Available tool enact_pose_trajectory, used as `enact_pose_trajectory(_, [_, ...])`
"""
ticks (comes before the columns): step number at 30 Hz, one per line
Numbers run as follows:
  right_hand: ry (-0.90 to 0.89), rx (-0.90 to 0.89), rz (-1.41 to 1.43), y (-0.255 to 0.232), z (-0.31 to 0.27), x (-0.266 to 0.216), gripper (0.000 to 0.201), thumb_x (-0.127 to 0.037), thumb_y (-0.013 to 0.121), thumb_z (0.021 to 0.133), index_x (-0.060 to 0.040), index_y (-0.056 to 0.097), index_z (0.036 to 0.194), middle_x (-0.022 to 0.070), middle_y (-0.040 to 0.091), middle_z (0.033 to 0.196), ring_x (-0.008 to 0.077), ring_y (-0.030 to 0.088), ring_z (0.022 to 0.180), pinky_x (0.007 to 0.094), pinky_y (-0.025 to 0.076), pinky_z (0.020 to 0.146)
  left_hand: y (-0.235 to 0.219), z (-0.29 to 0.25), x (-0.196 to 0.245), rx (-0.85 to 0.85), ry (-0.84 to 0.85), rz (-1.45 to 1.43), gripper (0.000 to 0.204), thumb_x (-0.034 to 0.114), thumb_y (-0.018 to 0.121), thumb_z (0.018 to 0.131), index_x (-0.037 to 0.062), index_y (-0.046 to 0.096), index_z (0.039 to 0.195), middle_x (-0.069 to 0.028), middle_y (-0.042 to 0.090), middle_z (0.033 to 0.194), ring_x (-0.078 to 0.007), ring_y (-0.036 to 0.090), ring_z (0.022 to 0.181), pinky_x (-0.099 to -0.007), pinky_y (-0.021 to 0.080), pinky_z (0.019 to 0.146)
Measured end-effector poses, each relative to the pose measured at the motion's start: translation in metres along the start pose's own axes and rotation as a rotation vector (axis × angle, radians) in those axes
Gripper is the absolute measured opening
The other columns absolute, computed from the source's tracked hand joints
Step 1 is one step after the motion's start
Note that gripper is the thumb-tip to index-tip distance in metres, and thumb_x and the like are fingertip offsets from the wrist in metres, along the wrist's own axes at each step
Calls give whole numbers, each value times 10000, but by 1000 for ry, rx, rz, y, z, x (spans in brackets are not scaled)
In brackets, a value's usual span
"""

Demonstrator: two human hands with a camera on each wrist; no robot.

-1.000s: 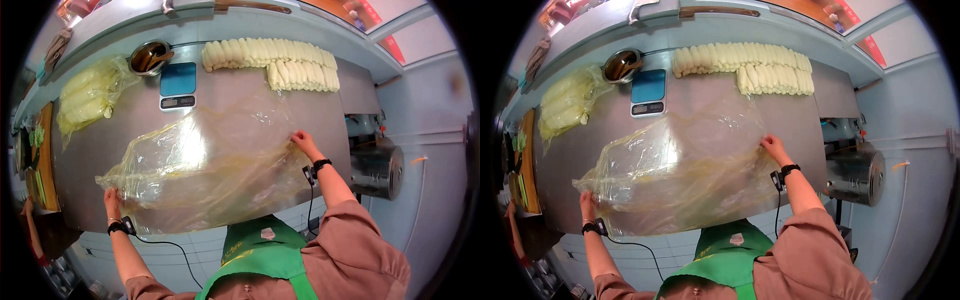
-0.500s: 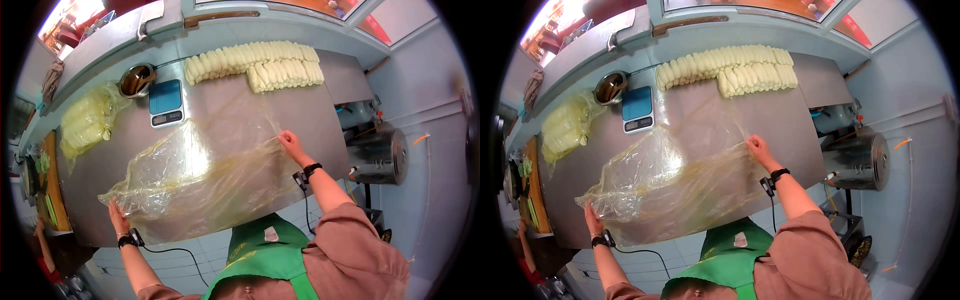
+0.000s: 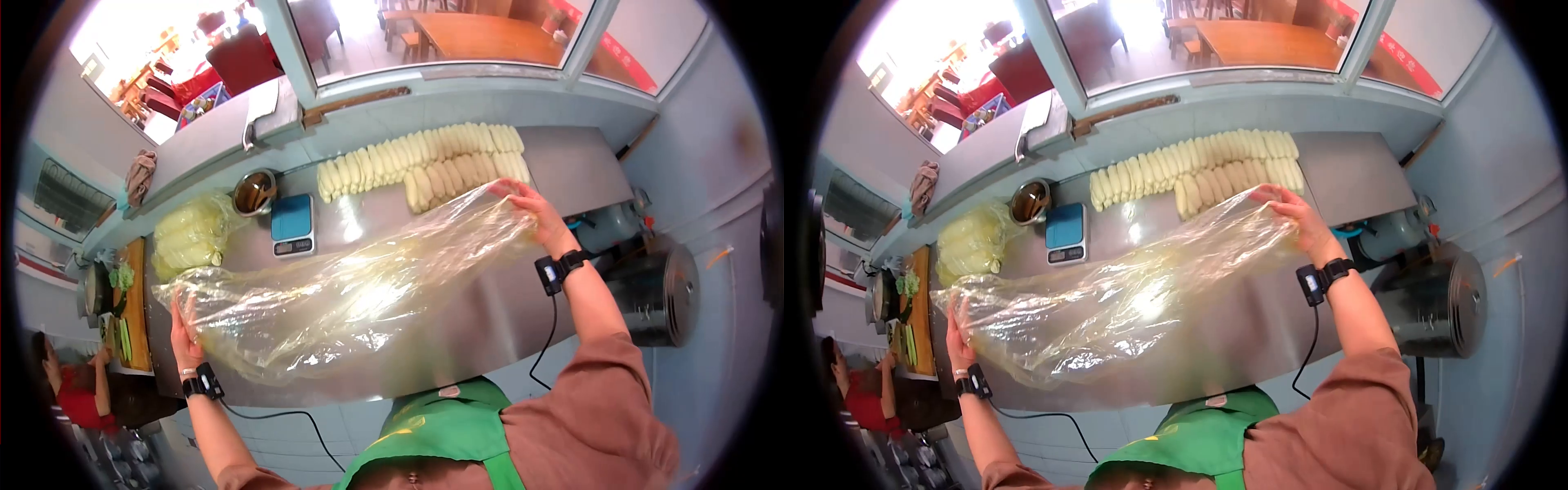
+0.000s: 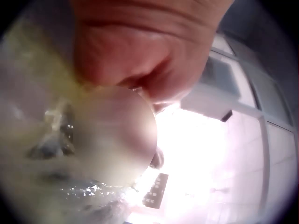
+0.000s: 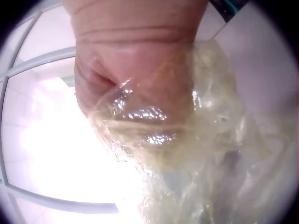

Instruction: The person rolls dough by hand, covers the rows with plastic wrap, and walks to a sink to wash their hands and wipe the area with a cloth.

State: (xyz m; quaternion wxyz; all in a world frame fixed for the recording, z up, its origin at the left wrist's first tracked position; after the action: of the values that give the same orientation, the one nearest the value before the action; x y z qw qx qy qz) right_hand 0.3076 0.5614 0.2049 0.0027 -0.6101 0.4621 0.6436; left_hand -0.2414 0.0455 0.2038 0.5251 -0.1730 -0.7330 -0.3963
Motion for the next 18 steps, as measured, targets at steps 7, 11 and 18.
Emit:
enact_pose_trajectory(7, [-99,-80,42,-111,22,-122,732,72,484,885,-193,281,1537,144,350,1535,218,646,1038,337,551,882,161,89,-25,-124,27,-43,504,133,322,1056,245,265,1544,-134,464,1456,-24,557,703,-146,442,494])
enact_pose_trajectory(11, [-121,-27,-10,-135,43,-178,776,79,469,874,-231,247,1551,148,366,1530,77,591,774,236,525,765,227,141,-45,77,-3,-74,506,431,437,1034,303,314,1508,-76,510,1421,-10,479,592,-159,401,437])
enact_pose_trajectory(18, [-290,7,-115,-198,68,-239,817,35,476,850,-255,204,1564,131,374,1536,53,582,782,185,484,693,259,252,-92,143,-14,-113,499,464,445,1022,325,338,1489,-53,545,1378,-33,485,579,-148,335,403])
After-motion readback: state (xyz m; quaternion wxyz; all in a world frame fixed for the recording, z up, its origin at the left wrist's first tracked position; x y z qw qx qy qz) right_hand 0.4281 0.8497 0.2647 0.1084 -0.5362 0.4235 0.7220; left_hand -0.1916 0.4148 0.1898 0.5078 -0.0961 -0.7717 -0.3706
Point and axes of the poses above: each hand's wrist, its own z-axis towards the middle knuckle, its own y-axis out of the palm, x = y × z, the point moved 8 cm from there along z, towards the middle knuckle
